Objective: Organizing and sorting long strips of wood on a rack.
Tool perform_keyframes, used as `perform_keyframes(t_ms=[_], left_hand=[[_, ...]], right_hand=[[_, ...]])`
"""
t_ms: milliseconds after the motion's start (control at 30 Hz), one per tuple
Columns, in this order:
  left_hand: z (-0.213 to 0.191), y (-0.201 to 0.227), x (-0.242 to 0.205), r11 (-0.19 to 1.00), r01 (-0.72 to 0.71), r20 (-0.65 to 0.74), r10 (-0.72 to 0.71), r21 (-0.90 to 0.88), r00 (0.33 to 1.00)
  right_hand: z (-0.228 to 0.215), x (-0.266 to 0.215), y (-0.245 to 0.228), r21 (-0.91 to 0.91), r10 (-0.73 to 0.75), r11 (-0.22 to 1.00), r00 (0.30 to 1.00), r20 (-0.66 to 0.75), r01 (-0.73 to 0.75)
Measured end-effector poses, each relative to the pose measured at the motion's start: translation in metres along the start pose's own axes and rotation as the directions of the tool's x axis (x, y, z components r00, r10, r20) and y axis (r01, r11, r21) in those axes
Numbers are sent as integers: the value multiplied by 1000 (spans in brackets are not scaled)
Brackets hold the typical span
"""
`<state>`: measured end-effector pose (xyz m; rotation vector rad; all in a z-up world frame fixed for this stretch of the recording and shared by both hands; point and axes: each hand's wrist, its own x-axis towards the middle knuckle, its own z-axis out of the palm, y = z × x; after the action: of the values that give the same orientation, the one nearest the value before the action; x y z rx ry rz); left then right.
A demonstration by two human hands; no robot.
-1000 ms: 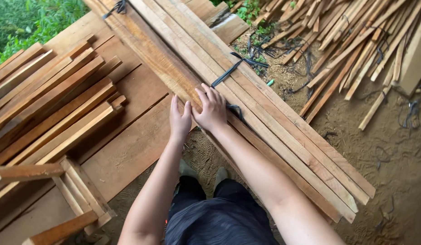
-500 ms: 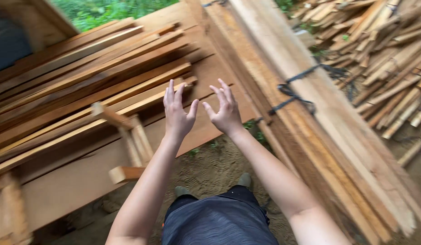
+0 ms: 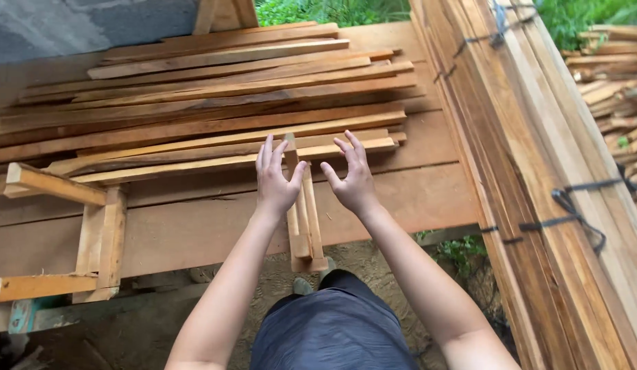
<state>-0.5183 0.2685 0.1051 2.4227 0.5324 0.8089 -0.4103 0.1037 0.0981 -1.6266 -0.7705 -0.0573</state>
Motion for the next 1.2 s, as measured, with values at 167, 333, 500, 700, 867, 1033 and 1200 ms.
perform_keyframes(t_ms=[167,333,500,700,867,1033,1200], left_hand=[[-16,-44,-10,994,110,-50,-109,10,993],[-61,-71,-9,967,253,-77,-251,14,965],[-98,-106,4,948,317,-36,-317,4,948],[-160,-183,20,956,292,54,-293,26,955],[-230,-267,25,943,323,140,-332,83,933],[-270,-318,38,932,332,232,-358,143,905],[-270,-337,41,931,330,278,-362,154,890]], right_hand=[[41,14,-2,-63,-85,994,992,94,91],[81,28,-27,-144,-158,972,969,187,186],[130,46,-46,-212,-225,939,949,220,272],[204,67,-68,-241,-225,926,936,270,292],[295,64,-87,-301,-151,925,952,267,231],[354,46,-116,-271,-43,955,961,272,119],[368,33,-103,-301,60,953,961,270,26]])
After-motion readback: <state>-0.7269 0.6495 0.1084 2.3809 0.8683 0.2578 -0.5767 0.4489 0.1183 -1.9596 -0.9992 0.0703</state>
